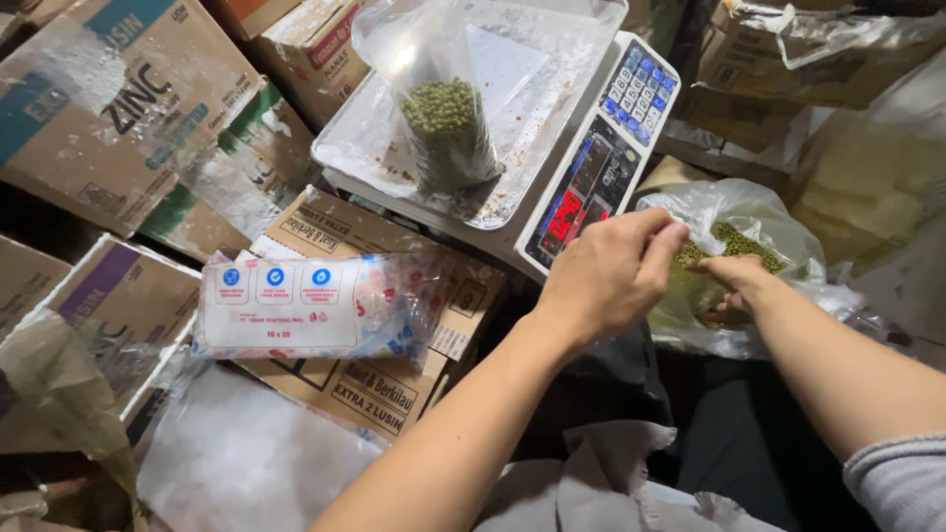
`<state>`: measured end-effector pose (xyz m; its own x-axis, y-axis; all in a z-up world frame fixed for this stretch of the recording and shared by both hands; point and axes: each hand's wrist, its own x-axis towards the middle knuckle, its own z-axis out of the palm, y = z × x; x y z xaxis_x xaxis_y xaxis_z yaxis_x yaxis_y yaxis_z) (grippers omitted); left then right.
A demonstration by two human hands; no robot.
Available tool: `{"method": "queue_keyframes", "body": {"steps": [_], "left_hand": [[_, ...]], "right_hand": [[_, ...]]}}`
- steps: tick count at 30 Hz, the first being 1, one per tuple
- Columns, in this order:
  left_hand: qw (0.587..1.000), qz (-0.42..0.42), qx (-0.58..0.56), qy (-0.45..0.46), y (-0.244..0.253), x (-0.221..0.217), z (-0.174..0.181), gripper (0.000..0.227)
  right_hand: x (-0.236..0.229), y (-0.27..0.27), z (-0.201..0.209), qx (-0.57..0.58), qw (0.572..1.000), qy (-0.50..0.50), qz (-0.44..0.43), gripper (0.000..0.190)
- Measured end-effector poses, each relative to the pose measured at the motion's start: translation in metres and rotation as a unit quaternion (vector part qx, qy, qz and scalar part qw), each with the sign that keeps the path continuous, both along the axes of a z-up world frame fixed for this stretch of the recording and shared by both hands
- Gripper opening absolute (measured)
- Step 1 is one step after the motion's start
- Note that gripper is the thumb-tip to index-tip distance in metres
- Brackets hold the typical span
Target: The person scoops green mung beans from a large sack into small plastic bags, weighs each bag on a digital scale, adjusts the contents to reach a target weight, and ties the bags shut. The person repeats this process multiple times, placing finished bags on the floor.
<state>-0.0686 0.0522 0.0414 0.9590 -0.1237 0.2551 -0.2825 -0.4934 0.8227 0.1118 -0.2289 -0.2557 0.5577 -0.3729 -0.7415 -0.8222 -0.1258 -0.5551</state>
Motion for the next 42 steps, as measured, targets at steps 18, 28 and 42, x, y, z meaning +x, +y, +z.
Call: {"method": "queue_keyframes", "body": {"steps": [18,28,42], "left_hand": [[0.998,0.005,-0.047,-0.029,0.002,0.009,0.019,0.034],[0.965,0.196,-0.062,-0.161,0.054,0.01,0.066,0.025],[0.933,0.292,0.199,-0.073,0.188,0.107,0.129,0.023]], "right_hand": [[-0.077,-0.005,0.264,0.105,0.986,-0.03,0.126,0.063],[-0.074,0.041,0.37,0.132,0.958,-0.165,0.193,0.055],[-0.032,0.18,0.512,0.125,0.881,-0.387,0.24,0.049]]}}
